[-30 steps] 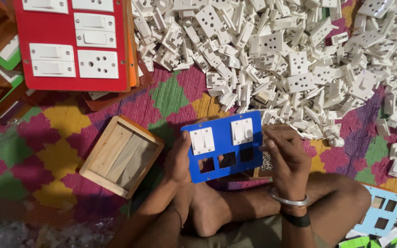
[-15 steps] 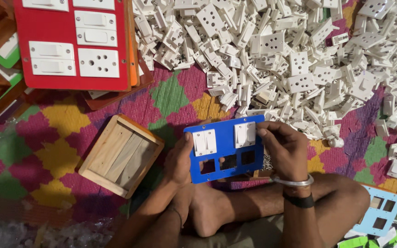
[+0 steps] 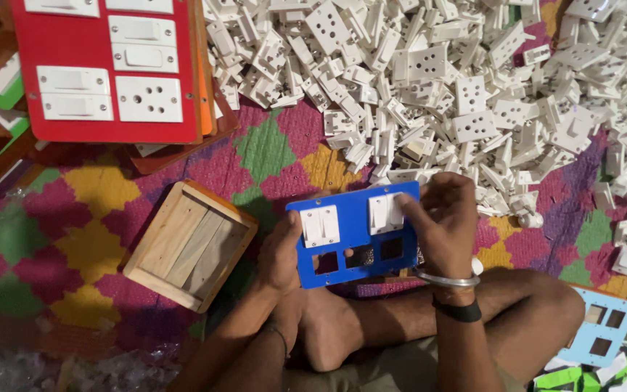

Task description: The person sits on a patterned mat and assembles electrical switchboards by placing white plastic switches and sockets into red and blue frames, then securing them with screws from a wooden box. The person handles multiple frames and components, flipping them to access the back for screwing.

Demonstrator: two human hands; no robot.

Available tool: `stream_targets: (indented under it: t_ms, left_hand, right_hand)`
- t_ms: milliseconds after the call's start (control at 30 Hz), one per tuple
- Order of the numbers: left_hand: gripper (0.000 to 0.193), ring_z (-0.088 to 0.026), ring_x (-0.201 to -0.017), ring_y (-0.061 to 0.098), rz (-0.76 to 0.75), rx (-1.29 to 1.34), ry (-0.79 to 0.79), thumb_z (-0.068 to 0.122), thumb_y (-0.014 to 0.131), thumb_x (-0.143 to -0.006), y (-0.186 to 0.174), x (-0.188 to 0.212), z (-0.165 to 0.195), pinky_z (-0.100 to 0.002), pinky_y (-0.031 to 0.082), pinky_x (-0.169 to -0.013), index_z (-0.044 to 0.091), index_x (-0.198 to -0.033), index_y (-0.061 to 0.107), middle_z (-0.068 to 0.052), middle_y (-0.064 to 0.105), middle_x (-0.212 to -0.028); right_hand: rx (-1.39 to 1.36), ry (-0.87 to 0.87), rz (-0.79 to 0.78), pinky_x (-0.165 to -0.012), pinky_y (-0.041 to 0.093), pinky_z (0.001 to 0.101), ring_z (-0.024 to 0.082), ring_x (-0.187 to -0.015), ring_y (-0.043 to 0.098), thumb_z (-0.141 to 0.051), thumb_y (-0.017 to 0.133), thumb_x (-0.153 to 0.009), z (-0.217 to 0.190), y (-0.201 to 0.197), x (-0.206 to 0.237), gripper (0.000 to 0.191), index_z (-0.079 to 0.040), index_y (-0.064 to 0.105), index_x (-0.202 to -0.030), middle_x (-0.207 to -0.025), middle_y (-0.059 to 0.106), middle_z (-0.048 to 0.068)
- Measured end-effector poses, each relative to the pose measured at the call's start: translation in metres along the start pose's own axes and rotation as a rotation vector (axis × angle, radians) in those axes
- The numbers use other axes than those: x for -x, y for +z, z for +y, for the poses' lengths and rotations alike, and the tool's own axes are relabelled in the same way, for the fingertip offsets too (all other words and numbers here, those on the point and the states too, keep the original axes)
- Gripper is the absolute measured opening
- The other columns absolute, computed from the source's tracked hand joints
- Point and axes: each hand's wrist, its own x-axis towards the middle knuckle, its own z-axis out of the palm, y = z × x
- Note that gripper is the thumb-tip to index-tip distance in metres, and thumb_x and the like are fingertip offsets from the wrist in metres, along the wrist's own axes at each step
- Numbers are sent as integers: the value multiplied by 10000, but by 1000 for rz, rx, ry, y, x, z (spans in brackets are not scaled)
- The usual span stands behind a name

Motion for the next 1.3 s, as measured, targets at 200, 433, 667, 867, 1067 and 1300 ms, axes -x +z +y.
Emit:
stream_targets:
  t_ms: [200, 433, 667, 867, 1067, 1300]
  left_hand:
    - [754, -231, -802, 719, 37, 129, 60, 632, 398, -1015, -6, -5, -5, -288, 518, -610, 38, -1478, 425, -142, 711, -1089]
    - [747, -137, -742, 621, 64, 92, 98, 615, 436, -1067, 1, -3, -5, -243, 445, -550, 107, -1613, 392, -98, 682, -1083]
    - [753, -118, -697, 617, 111, 18, 68, 625, 421, -973, 5, -2, -1, -243, 425, -526, 134, -1545, 408, -65, 693, -1021]
    - [739, -66, -608, 500, 91, 27, 64, 619, 445, -1025, 1, -5, -3, -218, 358, -476, 111, -1561, 426, -28, 645, -940]
    - [737, -46, -581, 478, 64, 19, 55, 619, 429, -1022, 1, -2, -2, -201, 322, -448, 125, -1569, 415, -29, 652, -931]
    - [735, -66, -615, 557, 5, -39, 70, 600, 412, -1050, 7, 0, 4, -201, 334, -446, 83, -1572, 424, -75, 701, -968]
  right_hand:
    - [608, -46, 11, -689, 510, 340, 235, -808, 638, -27, 696, -924, 25, -47, 37, 154, -28, 674, -1077, -915, 677, 105]
    - [1081, -179, -253, -738, 531, 460, 398, -901, 675, 12, 687, -841, 67, -65, 52, 190, -64, 715, -1013, -976, 695, 151]
    - [686, -174, -18, -713, 587, 326, 199, -811, 754, -57, 778, -901, 72, -79, 63, 165, -18, 743, -1057, -965, 777, 121]
    - [32, 213, 82, -725, 616, 285, 154, -787, 724, -39, 695, -959, 86, -91, 61, 157, 35, 672, -1095, -930, 749, 112]
    - [143, 240, 46, -734, 618, 299, 172, -789, 729, 36, 740, -906, 81, -95, 58, 155, 82, 681, -1042, -930, 748, 144]
    - [39, 293, 29, -736, 619, 296, 159, -796, 726, -3, 709, -913, 34, -79, 59, 185, 57, 715, -1087, -946, 756, 129]
